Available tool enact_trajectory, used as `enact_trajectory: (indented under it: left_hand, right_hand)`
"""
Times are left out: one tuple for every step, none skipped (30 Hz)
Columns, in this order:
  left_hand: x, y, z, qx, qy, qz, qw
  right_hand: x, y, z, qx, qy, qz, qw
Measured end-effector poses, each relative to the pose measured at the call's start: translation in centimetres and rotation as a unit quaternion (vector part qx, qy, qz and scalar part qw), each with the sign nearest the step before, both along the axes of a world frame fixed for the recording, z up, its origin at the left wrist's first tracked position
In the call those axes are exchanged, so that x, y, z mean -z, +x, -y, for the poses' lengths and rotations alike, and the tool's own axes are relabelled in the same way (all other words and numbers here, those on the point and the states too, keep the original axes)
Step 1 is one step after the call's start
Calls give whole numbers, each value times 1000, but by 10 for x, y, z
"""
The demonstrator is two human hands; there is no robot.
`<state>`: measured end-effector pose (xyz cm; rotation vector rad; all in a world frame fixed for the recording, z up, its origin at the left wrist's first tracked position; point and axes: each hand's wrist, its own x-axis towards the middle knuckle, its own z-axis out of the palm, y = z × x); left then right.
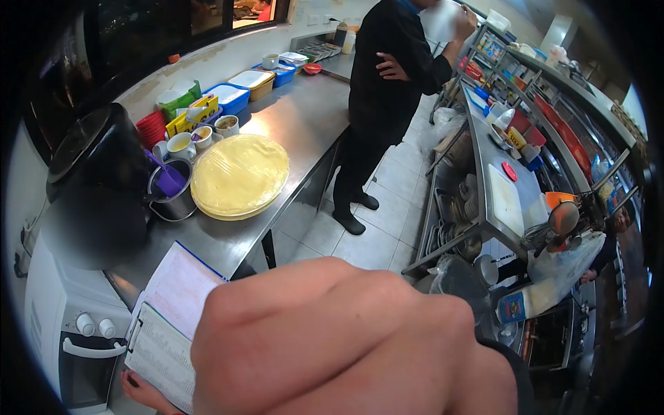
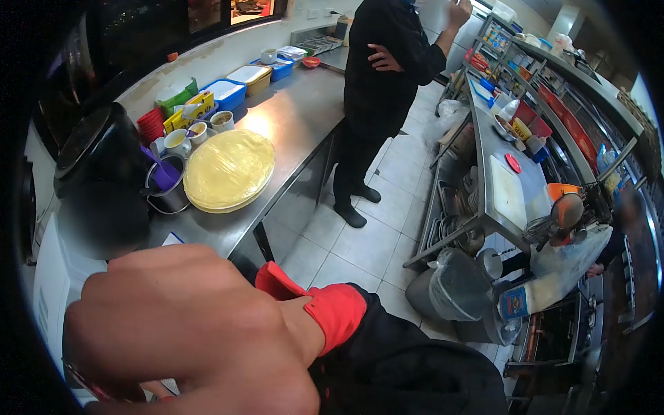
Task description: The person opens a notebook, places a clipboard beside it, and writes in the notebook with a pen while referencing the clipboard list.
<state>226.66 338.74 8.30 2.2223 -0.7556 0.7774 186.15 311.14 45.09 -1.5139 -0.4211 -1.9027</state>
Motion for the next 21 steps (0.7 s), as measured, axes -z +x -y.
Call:
enact_trajectory:
  left_hand:
    - [0, 0, 2, 1, -1, 0, 1000]
    - [0, -1, 4, 6, -19, 3, 1000]
    - [0, -1, 6, 10, -38, 6, 999]
    - [-2, -1, 7, 11, -40, 7, 999]
    - [-17, -11, 14, 23, -42, 23, 999]
    - [-25, -17, 19, 36, -45, 39, 998]
    - [-15, -4, 18, 37, -47, 40, 997]
    - [3, 16, 14, 131, -111, 115, 978]
    - [0, 18, 19, 222, -171, 189, 941]
    - [-2, 13, 16, 223, -171, 190, 941]
    - [-3, 3, 8, 125, -107, 99, 981]
    - [-10, -7, 7, 24, -41, 6, 999]
    - [-9, -4, 4, 25, -41, 7, 999]
    - [-4, 1, -2, -25, 22, -9, 999]
    - [2, 8, -7, -75, 84, -25, 993]
    - [15, 18, -10, -73, 83, -24, 994]
    - [32, 27, -10, -89, 75, 11, 993]
    - [30, 25, -5, -106, 67, 45, 991]
    - [26, 21, -4, -106, 67, 46, 991]
    - [24, 16, -3, -90, 34, 44, 994]
    - [18, 8, -1, -73, 0, 42, 996]
  right_hand:
    - [-1, -1, 0, 0, -1, 2, 1000]
    - [-2, -1, -1, 0, -2, 4, 1000]
    - [-3, -1, -2, 1, -4, 4, 1000]
    - [-3, -2, -1, 1, -3, 7, 1000]
    - [-4, -3, -1, 2, -4, 8, 1000]
    - [-5, -4, -1, 4, -7, 9, 1000]
    - [-5, -4, -1, -1, -6, 11, 1000]
    - [-6, -5, -1, -1, -5, 9, 1000]
    - [-6, -6, -1, 4, -4, 8, 1000]
    - [-6, -6, -2, 4, -5, 10, 1000]
    - [-5, -6, -2, 1, -4, 14, 1000]
    - [-5, -6, -2, 1, -3, 14, 1000]
    - [-5, -6, -3, 0, -2, 18, 1000]
    - [-5, -7, -2, 0, -2, 19, 1000]
    - [-6, -7, -1, 3, 0, 21, 1000]
    - [-6, -8, -2, 3, 0, 23, 1000]
    - [-7, -8, -2, 4, 0, 25, 1000]
    - [-7, -8, -1, 9, 0, 25, 1000]
    - [-6, -8, -1, 4, 1, 30, 1000]
    - [-7, -7, -2, 3, 2, 30, 1000]
    - [-7, -7, -3, 7, 2, 30, 1000]
